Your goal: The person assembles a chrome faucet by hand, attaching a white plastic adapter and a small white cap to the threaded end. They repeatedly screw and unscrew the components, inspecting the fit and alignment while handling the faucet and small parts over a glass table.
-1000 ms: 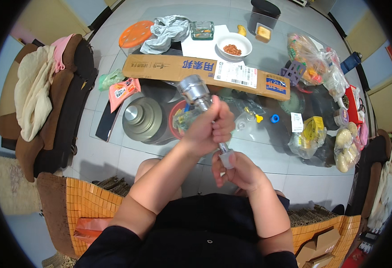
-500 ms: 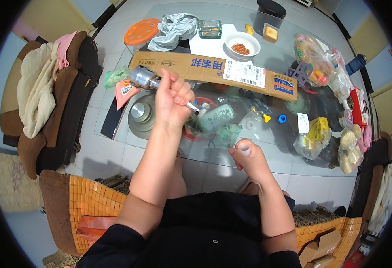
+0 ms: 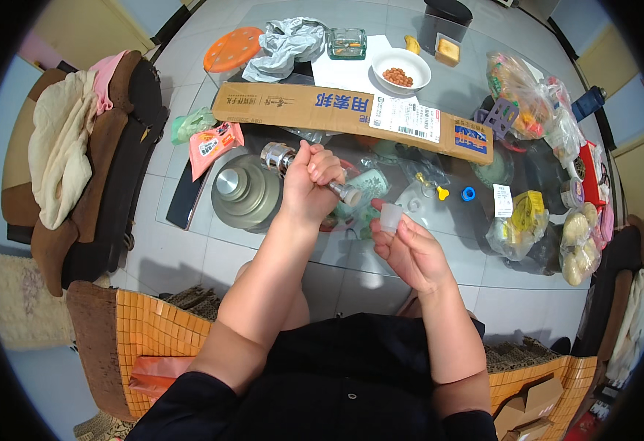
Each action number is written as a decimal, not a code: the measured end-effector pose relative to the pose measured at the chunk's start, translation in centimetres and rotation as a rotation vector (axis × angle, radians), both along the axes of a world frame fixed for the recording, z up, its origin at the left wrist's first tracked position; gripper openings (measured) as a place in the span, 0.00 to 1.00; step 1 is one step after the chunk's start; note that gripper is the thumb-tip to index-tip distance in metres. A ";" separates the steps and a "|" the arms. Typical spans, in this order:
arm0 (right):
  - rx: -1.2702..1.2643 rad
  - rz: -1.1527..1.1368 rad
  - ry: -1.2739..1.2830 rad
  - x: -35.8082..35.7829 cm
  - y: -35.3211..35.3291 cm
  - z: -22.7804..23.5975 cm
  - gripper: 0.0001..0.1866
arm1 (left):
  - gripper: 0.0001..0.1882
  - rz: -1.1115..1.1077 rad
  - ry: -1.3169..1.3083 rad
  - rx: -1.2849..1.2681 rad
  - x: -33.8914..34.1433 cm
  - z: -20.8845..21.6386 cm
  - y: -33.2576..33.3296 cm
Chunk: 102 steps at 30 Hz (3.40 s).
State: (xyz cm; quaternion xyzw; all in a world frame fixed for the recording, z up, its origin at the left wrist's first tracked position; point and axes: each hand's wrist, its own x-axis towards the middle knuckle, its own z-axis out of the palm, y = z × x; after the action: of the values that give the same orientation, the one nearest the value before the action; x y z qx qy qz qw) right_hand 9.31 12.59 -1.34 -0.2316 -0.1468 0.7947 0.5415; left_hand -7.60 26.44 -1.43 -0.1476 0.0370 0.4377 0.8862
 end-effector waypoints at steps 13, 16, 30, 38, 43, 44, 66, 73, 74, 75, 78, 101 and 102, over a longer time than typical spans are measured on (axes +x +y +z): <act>0.402 -0.210 -2.002 -0.5 0.4 -2.5 0.20 | 0.19 0.004 0.033 -0.037 1.0 -0.5 -0.6; 0.421 -0.255 -2.185 -1.3 0.6 -0.7 0.21 | 0.19 0.002 0.046 -0.041 1.3 -0.5 -0.6; -0.129 -0.188 -0.378 -2.4 1.0 1.3 0.17 | 0.21 0.213 0.545 0.362 4.4 3.1 -4.0; -0.262 -0.337 -0.403 -3.0 1.1 1.9 0.12 | 0.25 0.275 0.622 0.499 5.7 3.6 -5.3; -0.051 -0.548 -0.734 -3.8 1.2 0.5 0.11 | 0.24 0.315 0.598 0.350 6.2 4.0 -5.1; -0.003 -0.588 -0.857 -3.8 1.3 0.0 0.11 | 0.24 0.322 0.588 0.339 6.3 4.1 -5.1; -0.033 0.349 -0.420 -1.1 -0.3 0.7 0.09 | 0.21 -0.362 0.584 0.587 5.1 3.3 -5.9; -0.091 0.178 -0.768 -1.3 -0.2 -0.5 0.09 | 0.22 -0.255 0.834 0.530 6.3 3.4 -6.5; -0.108 0.120 -0.803 -1.9 -0.2 0.1 0.09 | 0.22 -0.235 0.858 0.513 6.4 3.5 -6.7; -0.125 0.062 -0.837 -2.3 -0.3 0.4 0.09 | 0.21 -0.226 0.891 0.505 6.5 3.7 -6.7; -0.186 0.005 -0.974 -2.5 -0.3 -1.2 0.12 | 0.21 -0.184 0.979 0.479 6.8 4.0 -6.9; 0.122 0.478 0.019 -0.4 -0.5 -0.7 0.15 | 0.31 -0.132 0.375 0.821 4.7 4.7 -5.9; 0.124 0.487 0.065 -0.5 -0.5 -0.9 0.15 | 0.32 -0.137 0.309 0.783 4.7 4.5 -5.7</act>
State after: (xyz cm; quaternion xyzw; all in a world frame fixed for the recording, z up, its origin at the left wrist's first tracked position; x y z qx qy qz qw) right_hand 8.84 12.12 -2.22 -0.1301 -0.2292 0.8982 0.3518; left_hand -2.91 20.75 3.03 0.2701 0.0102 0.3758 0.8864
